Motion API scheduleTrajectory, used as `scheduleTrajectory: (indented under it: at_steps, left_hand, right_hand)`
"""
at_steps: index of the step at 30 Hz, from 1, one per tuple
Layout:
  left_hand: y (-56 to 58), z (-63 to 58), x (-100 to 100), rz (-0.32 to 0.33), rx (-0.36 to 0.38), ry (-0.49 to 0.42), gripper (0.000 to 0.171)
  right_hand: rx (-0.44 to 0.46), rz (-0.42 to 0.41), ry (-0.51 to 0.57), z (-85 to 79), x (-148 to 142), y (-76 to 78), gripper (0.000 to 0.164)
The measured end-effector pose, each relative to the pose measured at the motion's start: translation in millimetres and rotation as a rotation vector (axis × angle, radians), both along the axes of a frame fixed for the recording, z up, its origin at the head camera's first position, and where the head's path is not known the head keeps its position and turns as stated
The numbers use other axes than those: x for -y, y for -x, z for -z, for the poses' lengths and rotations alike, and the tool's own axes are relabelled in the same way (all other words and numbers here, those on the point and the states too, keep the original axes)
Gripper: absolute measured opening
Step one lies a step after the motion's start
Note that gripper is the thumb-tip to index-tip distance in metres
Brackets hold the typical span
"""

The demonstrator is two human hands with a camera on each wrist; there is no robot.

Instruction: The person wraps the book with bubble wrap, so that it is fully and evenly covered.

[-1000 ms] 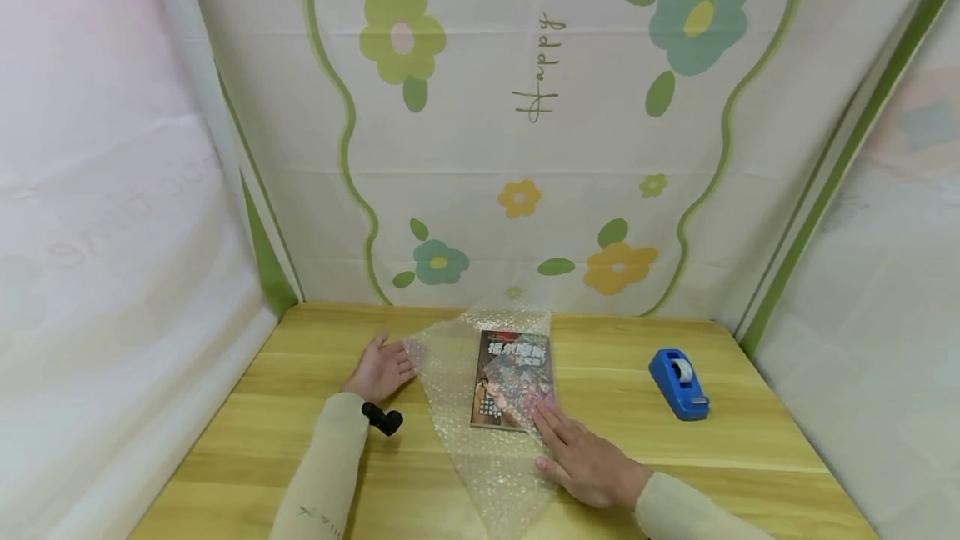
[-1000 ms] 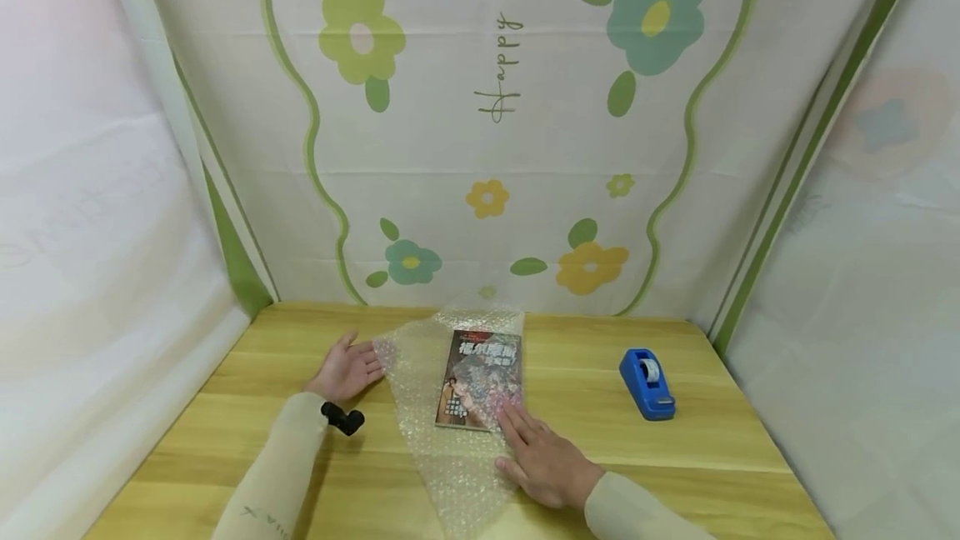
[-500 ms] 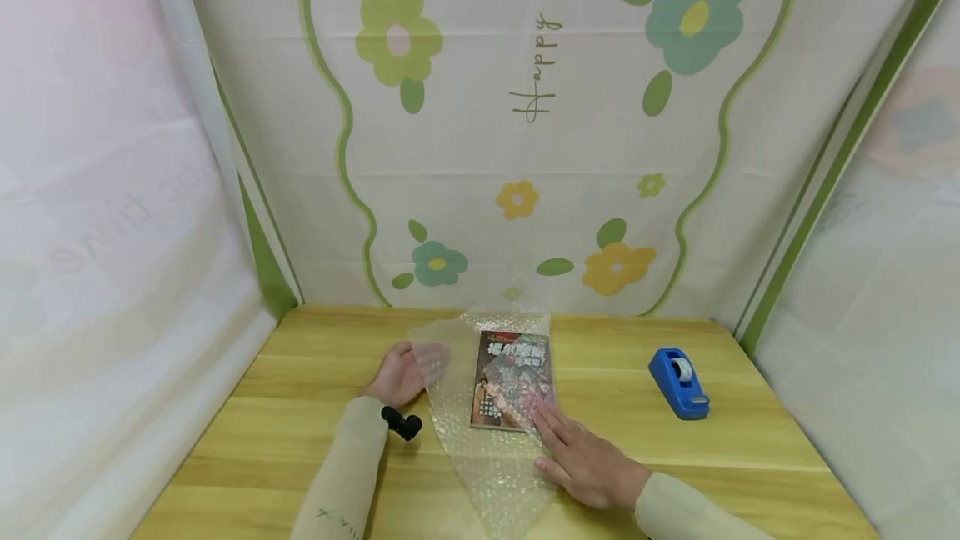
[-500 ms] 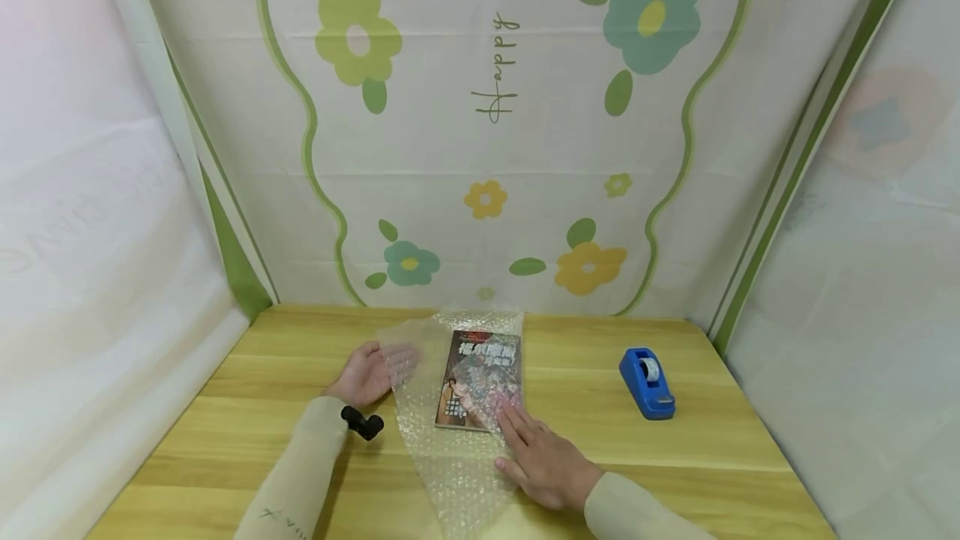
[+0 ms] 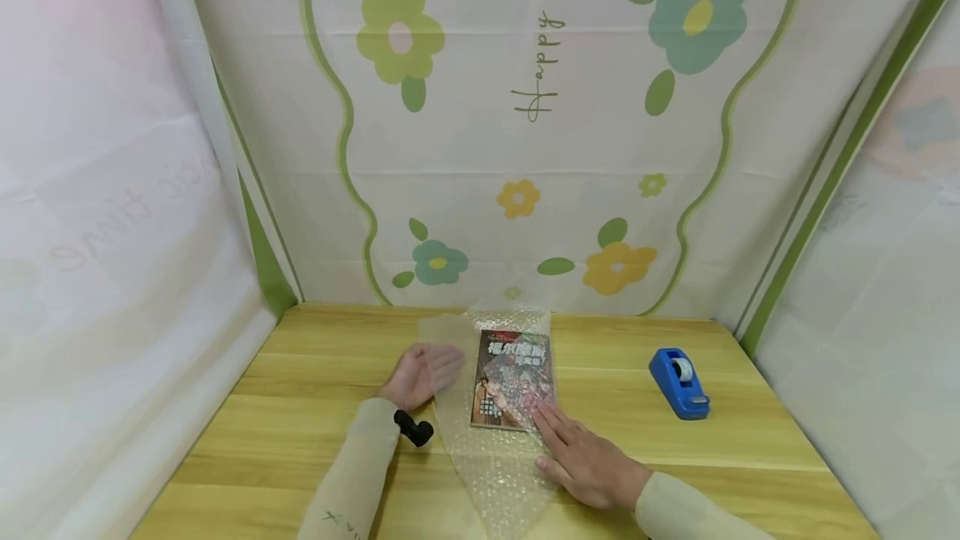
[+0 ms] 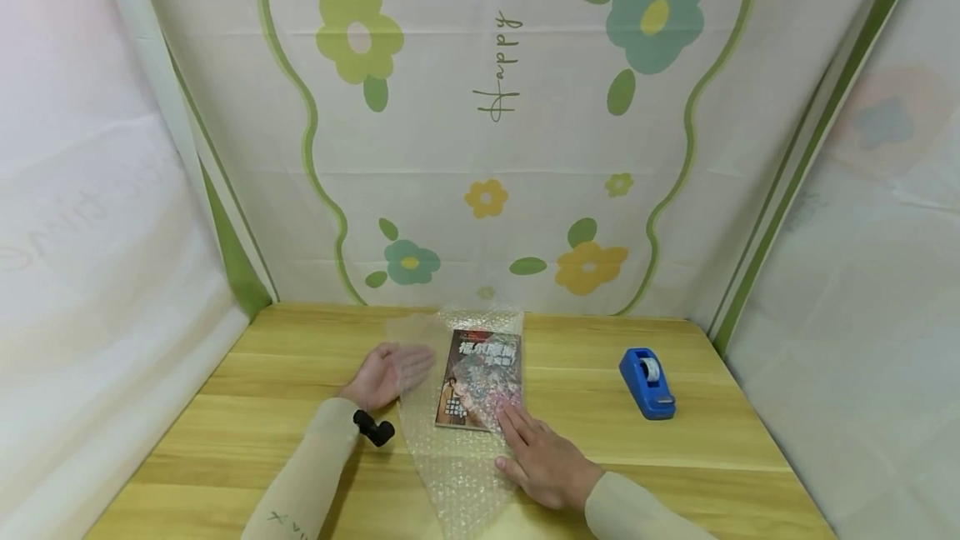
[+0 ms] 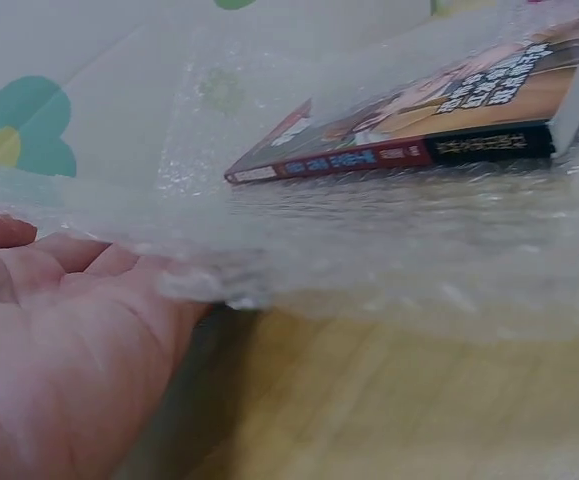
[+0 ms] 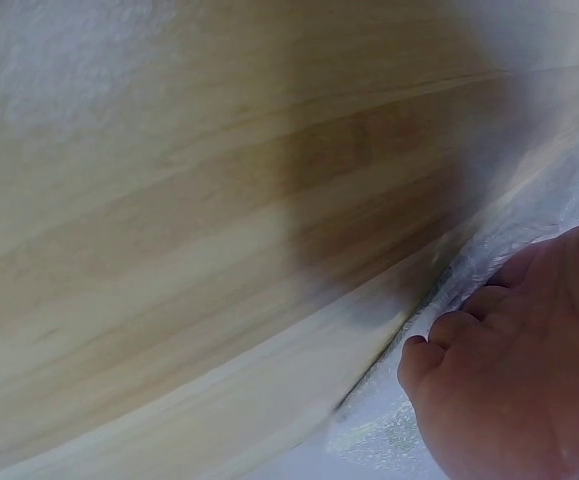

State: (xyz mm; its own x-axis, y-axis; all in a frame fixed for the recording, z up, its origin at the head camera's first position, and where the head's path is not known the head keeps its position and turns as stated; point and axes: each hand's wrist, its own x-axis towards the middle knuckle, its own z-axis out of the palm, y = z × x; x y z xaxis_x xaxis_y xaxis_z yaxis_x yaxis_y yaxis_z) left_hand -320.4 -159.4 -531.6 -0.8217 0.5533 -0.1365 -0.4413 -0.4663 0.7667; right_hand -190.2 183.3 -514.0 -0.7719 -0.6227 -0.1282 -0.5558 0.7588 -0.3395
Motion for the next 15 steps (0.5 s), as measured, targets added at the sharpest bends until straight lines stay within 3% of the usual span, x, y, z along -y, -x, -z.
scheduleTrajectory:
  at_steps: [9, 15]
  left_hand:
    - [-4.0, 3.3, -10.3, -0.016, -0.033, 0.054, 0.065]
    - [-6.2, 3.5, -13.7, -0.002, -0.025, 0.025, 0.065]
  right_hand:
    - [-0.014, -0.004, 0.004, 0.1, 0.2, -1.1, 0.07]
    - [-0.007, -0.004, 0.001, 0.6, 0.1, -0.2, 0.071]
